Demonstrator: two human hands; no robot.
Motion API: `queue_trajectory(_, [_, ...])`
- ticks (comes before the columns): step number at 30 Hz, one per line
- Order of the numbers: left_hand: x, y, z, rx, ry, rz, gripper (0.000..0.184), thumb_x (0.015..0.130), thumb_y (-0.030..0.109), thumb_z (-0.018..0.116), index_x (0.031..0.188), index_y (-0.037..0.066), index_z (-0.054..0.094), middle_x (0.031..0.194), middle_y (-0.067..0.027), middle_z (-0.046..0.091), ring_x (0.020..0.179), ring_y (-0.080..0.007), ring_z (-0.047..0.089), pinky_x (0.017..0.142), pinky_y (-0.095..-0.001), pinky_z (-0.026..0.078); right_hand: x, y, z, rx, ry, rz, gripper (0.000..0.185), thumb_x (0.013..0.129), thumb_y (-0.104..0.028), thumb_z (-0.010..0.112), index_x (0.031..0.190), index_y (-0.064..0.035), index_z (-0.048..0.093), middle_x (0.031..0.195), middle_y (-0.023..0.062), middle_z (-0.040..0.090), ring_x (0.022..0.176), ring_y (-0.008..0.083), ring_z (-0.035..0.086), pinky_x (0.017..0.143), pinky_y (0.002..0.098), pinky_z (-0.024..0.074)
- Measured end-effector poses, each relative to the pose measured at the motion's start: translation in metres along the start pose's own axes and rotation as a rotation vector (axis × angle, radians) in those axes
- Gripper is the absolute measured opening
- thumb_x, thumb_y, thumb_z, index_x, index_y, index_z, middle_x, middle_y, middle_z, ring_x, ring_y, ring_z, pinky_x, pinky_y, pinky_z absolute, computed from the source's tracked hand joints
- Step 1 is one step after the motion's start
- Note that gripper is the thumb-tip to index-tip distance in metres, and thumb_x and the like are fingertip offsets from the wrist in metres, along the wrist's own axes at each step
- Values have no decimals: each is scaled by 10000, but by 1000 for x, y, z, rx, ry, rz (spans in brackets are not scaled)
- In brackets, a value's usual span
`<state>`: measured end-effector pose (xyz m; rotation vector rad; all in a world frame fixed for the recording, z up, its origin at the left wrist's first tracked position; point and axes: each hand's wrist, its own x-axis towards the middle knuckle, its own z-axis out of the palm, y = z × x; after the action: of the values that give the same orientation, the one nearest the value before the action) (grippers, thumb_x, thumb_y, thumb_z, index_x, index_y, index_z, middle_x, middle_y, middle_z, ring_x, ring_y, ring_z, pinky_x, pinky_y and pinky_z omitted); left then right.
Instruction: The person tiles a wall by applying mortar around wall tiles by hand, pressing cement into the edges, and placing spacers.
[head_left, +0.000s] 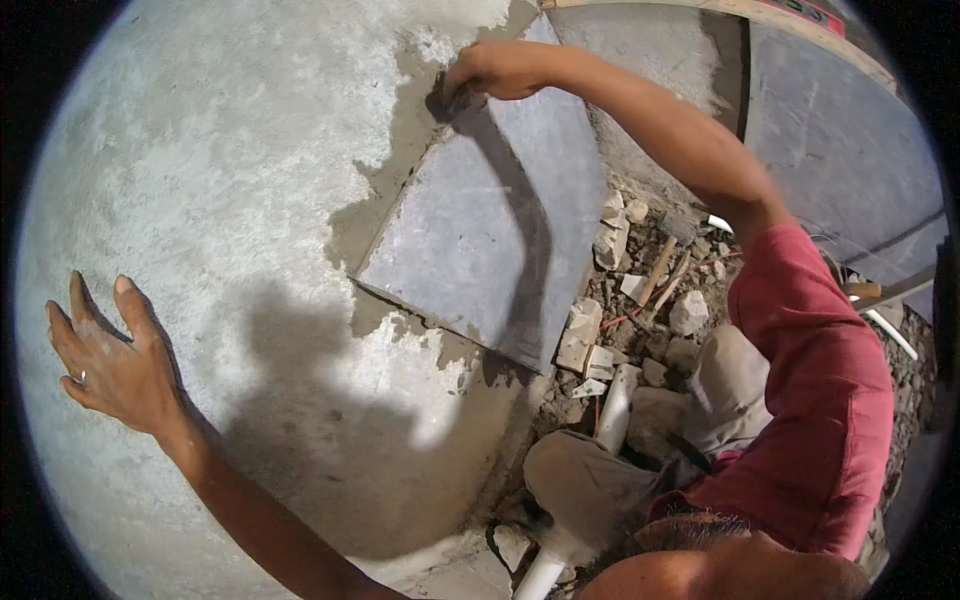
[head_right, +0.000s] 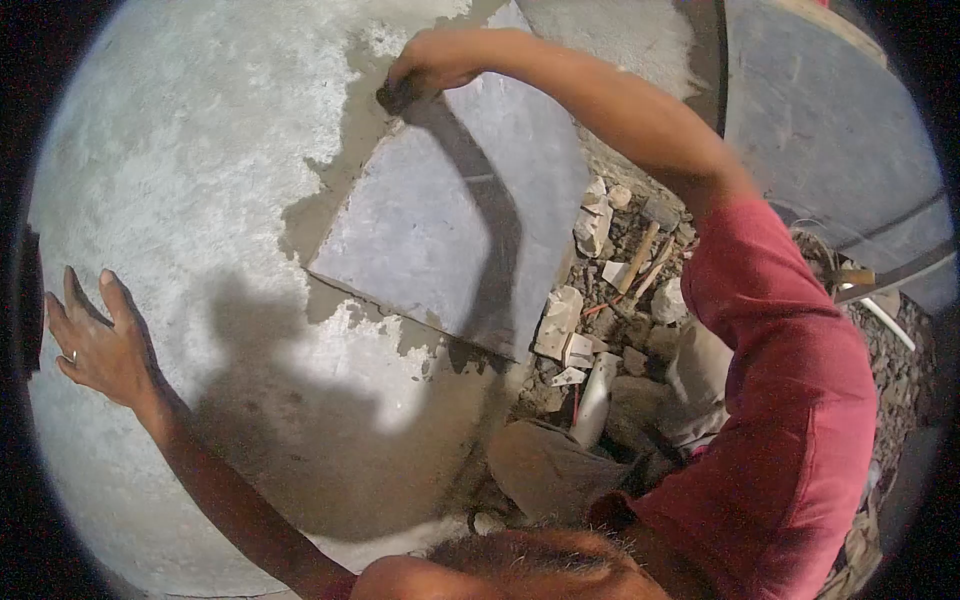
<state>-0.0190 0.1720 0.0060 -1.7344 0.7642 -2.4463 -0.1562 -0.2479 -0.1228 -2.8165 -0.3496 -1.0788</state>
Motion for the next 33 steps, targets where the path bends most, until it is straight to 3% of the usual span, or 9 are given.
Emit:
queue_trajectory(3, [-1, 0, 1, 8, 0, -4, 494, 834, 530, 434, 1229, 242, 504, 1344, -87, 393, 1273, -237, 325, 1050, -523, 145, -18, -6, 9, -178, 332, 86, 225, 738, -85, 540, 951, -93, 613, 850, 113, 628, 815, 314, 578, 745, 412, 460])
queue_trajectory(9, [-1, -5, 5, 62, -10, 25, 507, 831, 547, 430, 1223, 236, 512, 1338, -86, 405, 1262, -236, 345, 1047, -521, 155, -19, -8, 65, -352, 482, 148, 368, 708, 0, 543, 1058, -107, 586, 984, 47, 593, 936, 254, 528, 818, 346, 453])
queue_trajectory(16, [-2, -4, 7, 70, -23, 35, 517, 832, 555, 421, 1227, 233, 509, 1342, -85, 400, 1263, -237, 342, 1049, -515, 154, -8, 9, 34, -443, 37, -66, 241, 701, -75, 548, 937, -85, 598, 890, 77, 597, 928, 273, 539, 792, 363, 436])
queue_trajectory(19, [-2, 0, 1, 22, -8, 24, 514, 835, 547, 420, 1235, 235, 499, 1345, -87, 396, 1268, -235, 335, 1049, -514, 152, 28, -11, 1, -431, -448, 88, 307, 662, 35, 512, 941, -31, 621, 886, 120, 611, 862, 322, 552, 780, 378, 445])
queue_trajectory(20, [-1, 2, -1, -3, 7, 19, 512, 836, 544, 420, 1238, 236, 496, 1345, -88, 394, 1270, -234, 332, 1048, -514, 152, 35, -9, -5, -358, -474, -9, 268, 654, 42, 518, 896, -8, 622, 840, 149, 613, 813, 352, 559, 765, 404, 451])
queue_trajectory(23, [-1, 0, 1, 12, 12, 17, 504, 837, 531, 426, 1242, 238, 491, 1347, -92, 391, 1272, -233, 330, 1047, -519, 149, 31, -4, -11, -173, -316, 11, 285, 663, 32, 513, 924, -16, 619, 856, 151, 611, 819, 344, 560, 756, 394, 456])
queue_trajectory(26, [-2, 0, 2, 13, 1, -1, 498, 836, 532, 426, 1240, 249, 491, 1347, -91, 389, 1277, -230, 321, 1048, -524, 146, 13, -11, -4, -168, 92, 134, 317, 675, 15, 513, 974, -26, 612, 847, 133, 608, 820, 313, 559, 761, 383, 455])
queue_trajectory(29, [-2, 0, 2, 8, 15, 6, 501, 836, 541, 418, 1240, 254, 489, 1346, -84, 391, 1277, -225, 320, 1048, -523, 150, -2, -12, 34, -418, 341, -17, 352, 699, -10, 517, 1039, -54, 596, 867, 96, 600, 857, 269, 545, 780, 377, 448])
queue_trajectory(33, [-3, -1, 4, 20, 11, 10, 505, 836, 544, 418, 1240, 248, 489, 1348, -81, 389, 1276, -227, 321, 1048, -524, 151, -22, -32, 61, -437, 315, 24, 308, 708, -51, 537, 1010, -65, 593, 950, 40, 578, 921, 234, 516, 819, 352, 423])
